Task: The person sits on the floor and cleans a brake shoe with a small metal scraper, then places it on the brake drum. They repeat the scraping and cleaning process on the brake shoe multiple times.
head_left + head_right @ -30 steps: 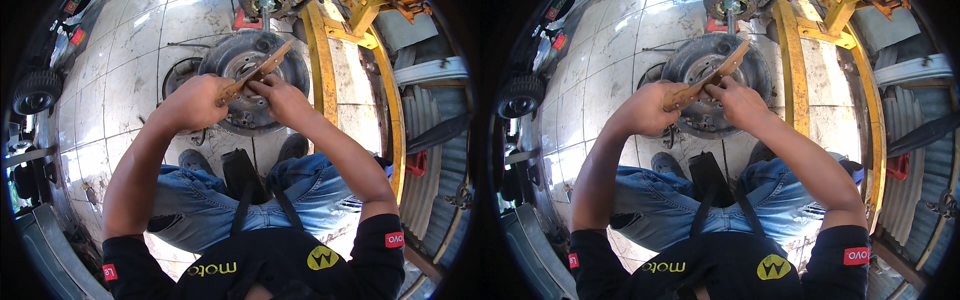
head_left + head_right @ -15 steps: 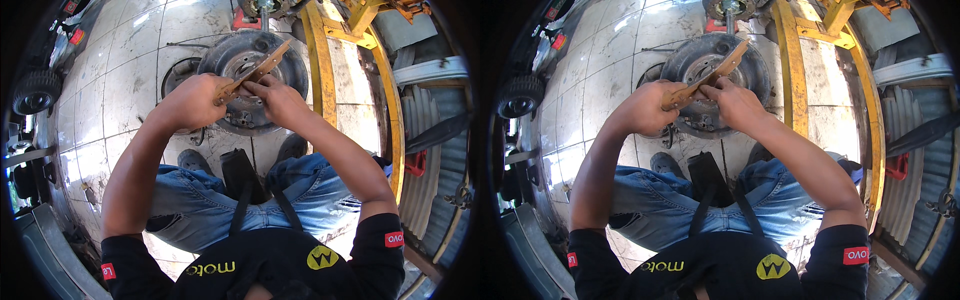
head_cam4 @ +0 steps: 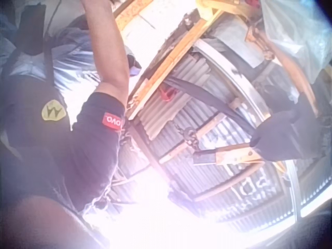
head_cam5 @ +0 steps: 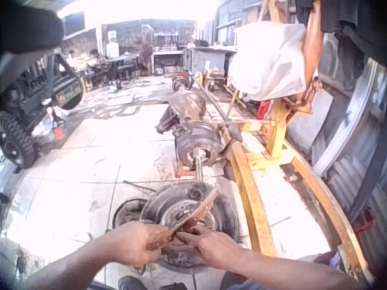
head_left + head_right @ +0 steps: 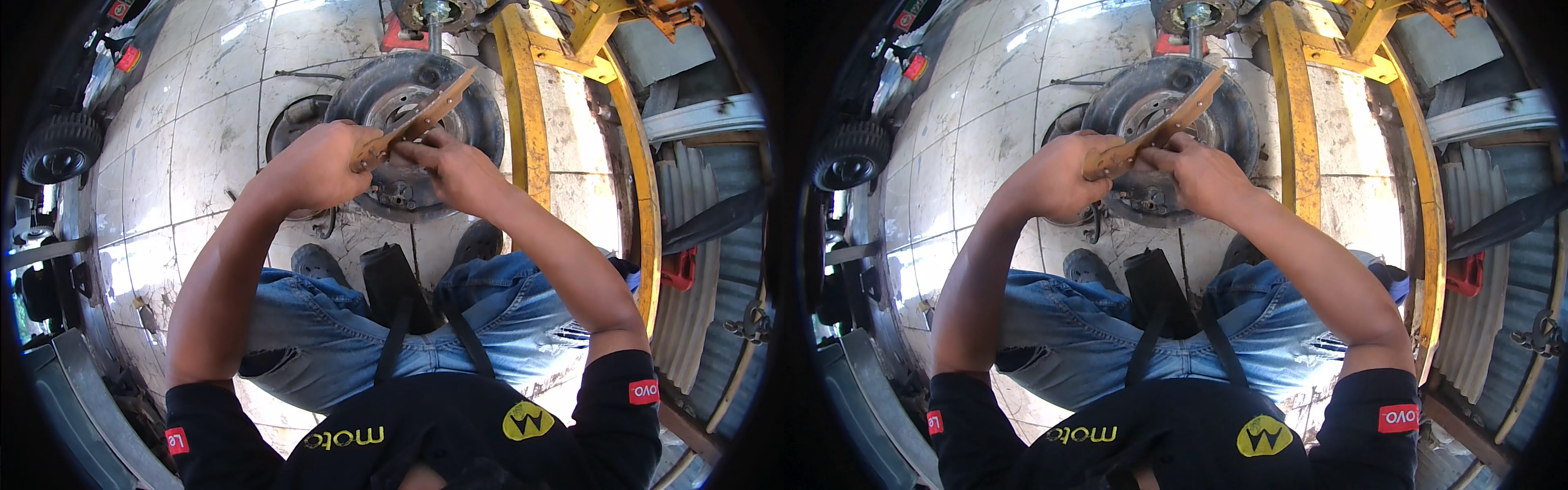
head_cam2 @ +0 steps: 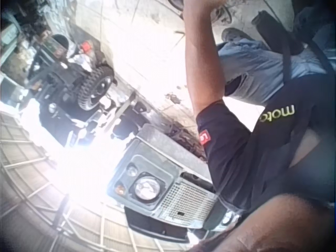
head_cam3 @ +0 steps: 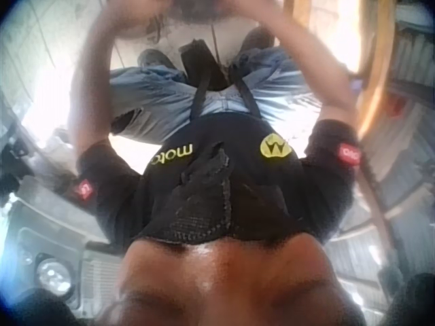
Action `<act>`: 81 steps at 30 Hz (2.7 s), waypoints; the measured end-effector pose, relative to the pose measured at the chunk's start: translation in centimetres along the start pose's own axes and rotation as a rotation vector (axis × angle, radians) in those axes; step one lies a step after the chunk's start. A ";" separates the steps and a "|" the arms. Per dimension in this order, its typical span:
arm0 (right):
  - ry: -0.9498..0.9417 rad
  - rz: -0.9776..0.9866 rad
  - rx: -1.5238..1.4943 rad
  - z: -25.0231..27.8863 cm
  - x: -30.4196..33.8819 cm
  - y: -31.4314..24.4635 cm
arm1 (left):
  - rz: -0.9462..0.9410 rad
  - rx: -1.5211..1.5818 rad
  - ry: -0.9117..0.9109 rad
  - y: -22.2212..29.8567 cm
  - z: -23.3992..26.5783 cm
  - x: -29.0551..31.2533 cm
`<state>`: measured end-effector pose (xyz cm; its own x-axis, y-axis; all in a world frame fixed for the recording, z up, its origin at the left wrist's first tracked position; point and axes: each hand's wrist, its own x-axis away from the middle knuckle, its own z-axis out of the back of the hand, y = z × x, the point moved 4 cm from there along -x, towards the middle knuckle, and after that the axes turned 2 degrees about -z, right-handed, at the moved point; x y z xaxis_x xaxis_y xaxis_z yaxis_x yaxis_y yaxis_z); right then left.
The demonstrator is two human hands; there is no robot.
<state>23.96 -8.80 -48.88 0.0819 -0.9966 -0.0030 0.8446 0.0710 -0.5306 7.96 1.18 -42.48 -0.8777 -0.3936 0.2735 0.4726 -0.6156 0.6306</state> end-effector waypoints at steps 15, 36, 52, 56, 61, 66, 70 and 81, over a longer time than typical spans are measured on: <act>0.004 0.017 0.006 -0.2 0.0 0.0 | 0.047 0.033 0.014 0.2 0.4 0.5; 0.115 0.078 -0.148 -2.0 1.1 -1.8 | 0.197 0.446 0.172 -0.5 -0.1 0.8; 0.058 0.027 -0.253 -1.9 0.6 -1.8 | 0.209 0.426 0.039 -1.3 -0.3 0.5; 0.116 0.088 -0.315 -2.2 0.9 -2.1 | 0.186 0.389 0.056 -1.4 -0.2 0.4; 0.149 0.048 -0.234 -2.1 0.7 -1.3 | 0.170 0.395 0.068 -1.3 -0.2 0.4; 0.096 0.120 -0.269 -2.0 1.3 -2.8 | 0.155 0.396 0.069 -1.8 -0.3 0.3; 0.069 0.009 -0.180 -2.1 0.9 -1.4 | 0.182 0.413 0.078 -1.2 -0.2 0.2; 0.124 0.153 -0.202 -2.2 1.4 -2.9 | 0.158 0.402 0.083 -1.9 -0.4 0.0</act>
<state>20.53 -10.49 -49.21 0.1249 -0.9733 -0.1928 0.7041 0.2239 -0.6739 7.09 2.04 -43.96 -0.7801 -0.5251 0.3402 0.5171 -0.2352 0.8229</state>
